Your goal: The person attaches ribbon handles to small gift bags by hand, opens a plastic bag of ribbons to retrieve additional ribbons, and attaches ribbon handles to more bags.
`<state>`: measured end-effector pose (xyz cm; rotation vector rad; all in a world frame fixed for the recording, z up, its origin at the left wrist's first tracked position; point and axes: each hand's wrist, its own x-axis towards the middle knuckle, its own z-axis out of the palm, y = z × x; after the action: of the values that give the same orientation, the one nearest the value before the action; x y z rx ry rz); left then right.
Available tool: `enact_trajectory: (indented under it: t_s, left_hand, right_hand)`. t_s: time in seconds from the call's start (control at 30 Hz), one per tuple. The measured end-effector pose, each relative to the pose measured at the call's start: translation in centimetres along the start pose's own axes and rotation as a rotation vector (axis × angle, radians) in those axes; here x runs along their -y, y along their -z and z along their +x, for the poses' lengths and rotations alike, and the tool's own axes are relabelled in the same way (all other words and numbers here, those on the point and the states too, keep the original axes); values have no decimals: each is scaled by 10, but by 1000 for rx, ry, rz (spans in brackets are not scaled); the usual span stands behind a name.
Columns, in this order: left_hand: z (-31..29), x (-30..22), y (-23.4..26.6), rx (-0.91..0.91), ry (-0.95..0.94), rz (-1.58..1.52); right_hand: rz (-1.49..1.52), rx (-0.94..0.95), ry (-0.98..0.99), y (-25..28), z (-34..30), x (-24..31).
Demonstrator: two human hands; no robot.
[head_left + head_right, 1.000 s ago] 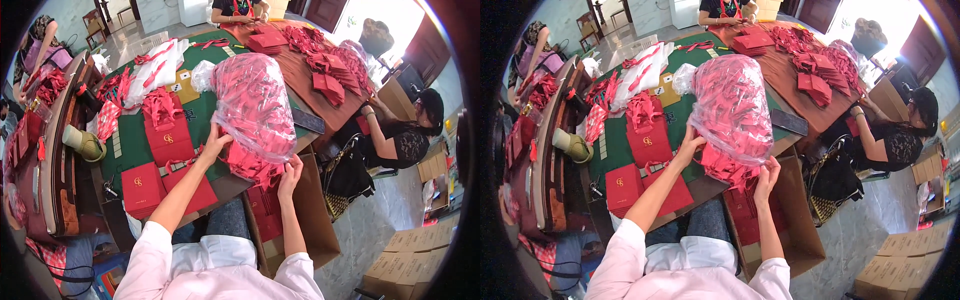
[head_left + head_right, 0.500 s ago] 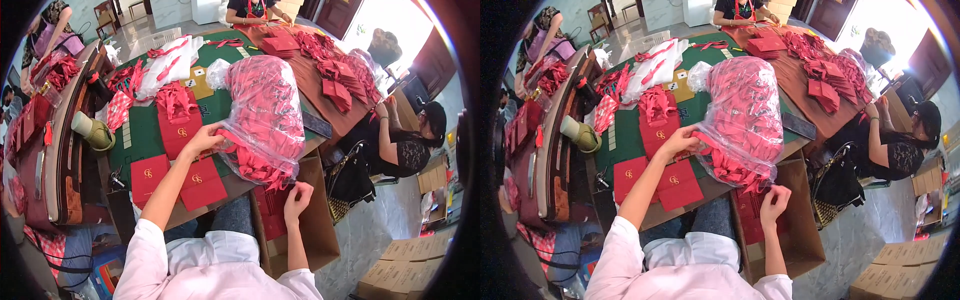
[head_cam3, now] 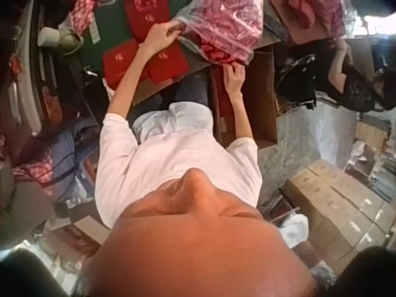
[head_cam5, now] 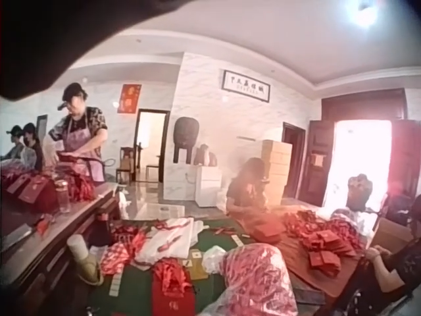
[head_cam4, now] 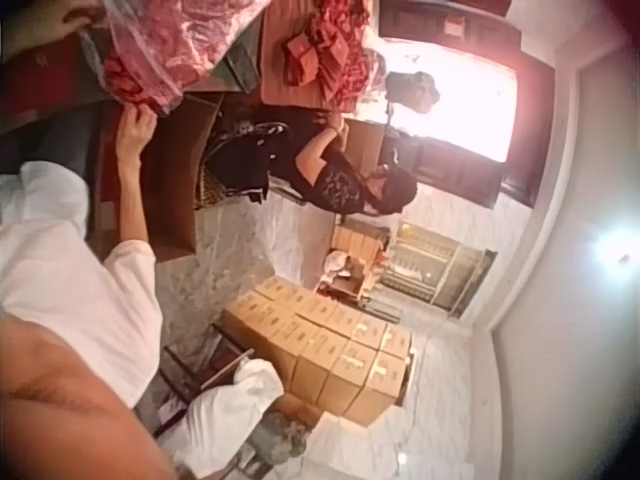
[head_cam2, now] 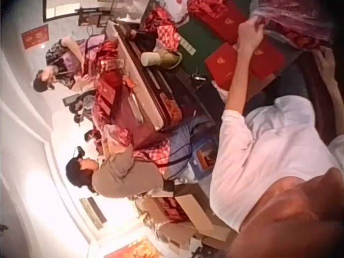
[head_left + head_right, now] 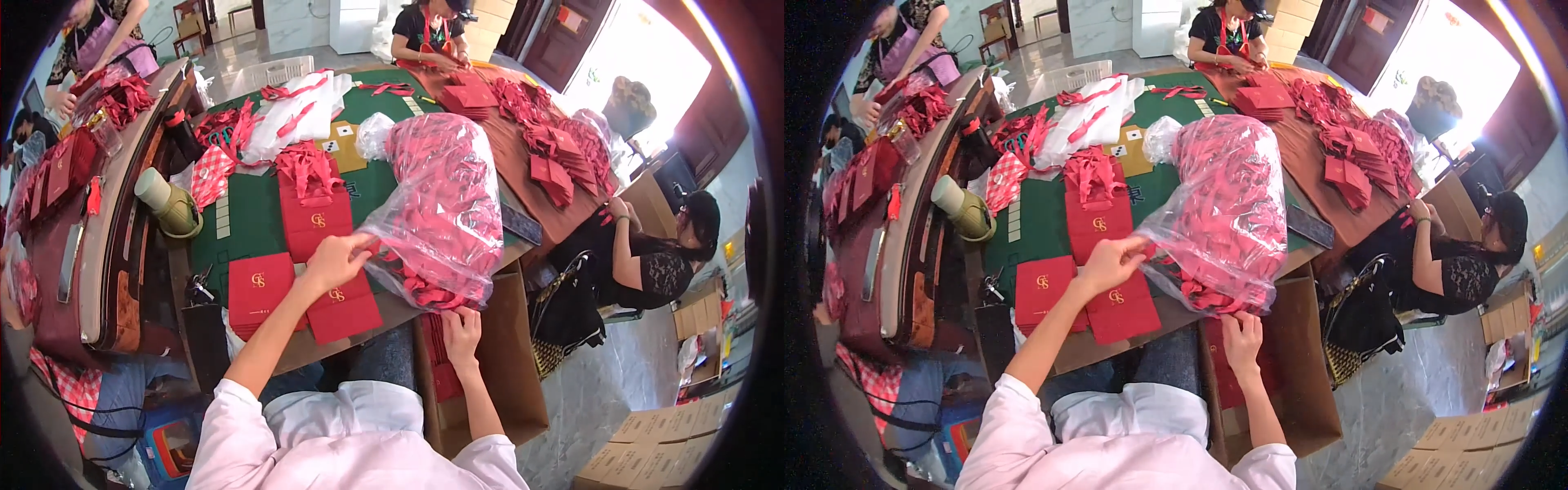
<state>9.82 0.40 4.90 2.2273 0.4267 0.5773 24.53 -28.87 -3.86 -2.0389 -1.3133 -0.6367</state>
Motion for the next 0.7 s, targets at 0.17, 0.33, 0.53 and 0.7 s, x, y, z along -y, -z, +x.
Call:
enact_trajectory:
  t_s: [0.17, 0.33, 0.53, 0.7]
  left_hand:
    - [-14, -16, -35, 3, -307, 89]
    - [-2, -18, -80, 224, -259, 343]
    - [21, -1, -99, 171, -197, 374]
    - [30, -5, -88, 222, -176, 379]
  right_hand:
    - [157, -72, 68, 9, 14, 37]
    - [358, -66, 139, 12, 26, 78]
    - [675, -19, -51, 8, 18, 101]
    - [781, 45, -205, 23, 20, 114]
